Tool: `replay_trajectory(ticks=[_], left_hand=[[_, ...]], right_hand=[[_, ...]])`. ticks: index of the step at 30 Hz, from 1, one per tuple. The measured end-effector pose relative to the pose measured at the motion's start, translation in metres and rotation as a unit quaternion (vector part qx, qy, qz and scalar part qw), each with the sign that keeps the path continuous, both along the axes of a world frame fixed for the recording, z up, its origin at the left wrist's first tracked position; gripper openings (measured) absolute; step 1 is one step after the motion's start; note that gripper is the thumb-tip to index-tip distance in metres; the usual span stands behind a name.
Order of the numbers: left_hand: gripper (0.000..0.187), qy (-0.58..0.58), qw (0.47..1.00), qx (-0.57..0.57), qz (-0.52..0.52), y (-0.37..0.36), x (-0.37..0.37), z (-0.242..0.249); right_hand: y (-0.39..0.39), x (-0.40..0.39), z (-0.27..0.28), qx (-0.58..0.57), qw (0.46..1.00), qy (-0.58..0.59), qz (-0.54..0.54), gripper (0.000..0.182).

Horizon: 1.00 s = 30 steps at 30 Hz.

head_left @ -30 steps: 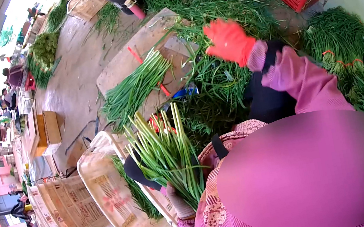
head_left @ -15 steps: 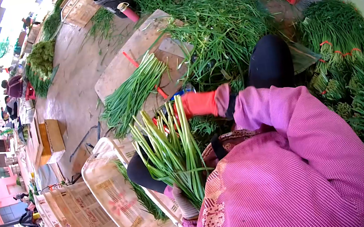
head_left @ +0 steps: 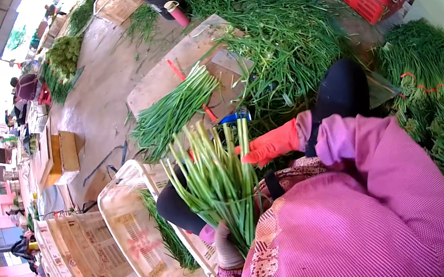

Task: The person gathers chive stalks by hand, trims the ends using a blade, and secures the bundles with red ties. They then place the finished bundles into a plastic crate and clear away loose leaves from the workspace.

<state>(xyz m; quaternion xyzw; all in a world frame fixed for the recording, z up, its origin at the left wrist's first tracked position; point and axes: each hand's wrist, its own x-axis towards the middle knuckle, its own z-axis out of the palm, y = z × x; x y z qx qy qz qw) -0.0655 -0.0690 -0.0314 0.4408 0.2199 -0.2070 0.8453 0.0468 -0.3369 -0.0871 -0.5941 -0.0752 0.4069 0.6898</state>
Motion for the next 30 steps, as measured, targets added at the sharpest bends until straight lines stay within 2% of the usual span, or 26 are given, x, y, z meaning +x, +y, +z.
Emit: replay_trajectory(ticks=[1,2,3,4,5,7,8,9,10,12,13,14,16,17,18,20,21,22,24,25,27,28,30], left_hand=[[0.045,-0.002,0.997,0.063,-0.04,0.001,0.001,0.004],[0.043,-0.003,0.989,0.127,-0.079,0.0,0.002,0.009],[0.039,-0.028,0.993,0.101,-0.061,-0.007,-0.001,0.014],[0.038,-0.032,0.991,0.119,-0.054,-0.01,0.0,0.015],[0.037,-0.057,0.983,0.161,-0.062,-0.008,-0.001,0.01],[0.037,-0.083,0.974,0.199,-0.067,-0.003,-0.007,-0.001],[0.037,-0.117,0.944,0.291,-0.103,0.0,-0.01,-0.004],[0.039,-0.149,0.903,0.38,-0.136,0.002,-0.011,-0.007],[0.039,-0.151,0.904,0.377,-0.133,-0.002,-0.009,0.0],[0.042,-0.299,0.78,0.511,-0.202,-0.011,-0.004,0.023],[0.056,-0.284,0.729,0.556,-0.28,0.0,0.003,0.02],[0.056,-0.284,0.73,0.556,-0.278,0.003,0.002,0.019],[0.069,-0.395,0.571,0.665,-0.275,0.004,0.004,0.025],[0.079,-0.333,0.622,0.639,-0.306,0.004,0.006,0.033],[0.079,-0.332,0.623,0.64,-0.304,0.001,0.009,0.036],[0.088,-0.302,0.668,0.611,-0.298,-0.006,0.015,0.04],[0.099,-0.3,0.671,0.606,-0.304,-0.008,0.018,0.039],[0.099,-0.3,0.671,0.606,-0.304,-0.014,0.019,0.038],[0.106,-0.274,0.81,0.469,-0.218,-0.03,0.02,0.035],[0.106,-0.273,0.811,0.468,-0.22,-0.036,0.024,0.033],[0.11,-0.377,0.761,0.484,-0.212,-0.043,0.033,0.028],[0.11,-0.377,0.761,0.483,-0.213,-0.041,0.034,0.021],[0.109,-0.22,0.775,0.556,-0.203,-0.032,0.04,-0.002]], right_hand=[[0.017,0.012,0.001,0.066,0.996,0.055,-0.007,0.09],[0.021,0.016,0.004,0.261,0.962,0.07,0.045,0.079],[0.026,0.017,0.009,0.285,0.954,0.083,0.026,0.077],[0.03,0.015,0.022,0.308,0.946,0.096,0.007,0.075],[0.037,0.018,0.01,0.297,0.948,0.114,-0.026,0.075],[0.04,0.016,0.02,0.312,0.945,0.087,-0.04,0.076],[0.04,0.015,0.025,0.329,0.94,0.063,-0.055,0.077],[0.04,0.021,0.01,0.339,0.938,0.069,-0.02,0.081],[0.049,0.031,-0.02,0.401,0.914,0.049,0.025,0.081],[0.05,0.029,-0.008,0.369,0.929,-0.025,0.007,0.078],[0.041,0.021,0.012,0.381,0.924,0.025,0.019,0.076],[0.043,0.022,-0.004,0.39,0.917,0.088,0.019,0.079],[0.047,0.025,-0.008,0.443,0.896,0.032,0.028,0.08],[0.039,0.014,0.021,0.405,0.911,0.084,0.003,0.081],[0.04,0.016,0.02,0.411,0.908,0.076,0.004,0.077],[0.045,0.017,0.009,0.402,0.912,0.086,0.013,0.07],[0.046,0.017,0.005,0.401,0.912,0.086,0.015,0.07],[0.047,0.017,0.005,0.402,0.912,0.082,0.014,0.066],[0.049,0.016,0.002,0.402,0.912,0.08,0.013,0.063],[0.05,0.015,0.0,0.394,0.912,0.113,-0.004,0.062],[0.055,0.009,0.0,0.367,0.909,0.184,-0.063,0.059],[0.056,0.009,-0.006,0.367,0.909,0.185,-0.065,0.059],[0.055,0.014,-0.021,0.348,0.92,0.17,-0.066,0.056]])
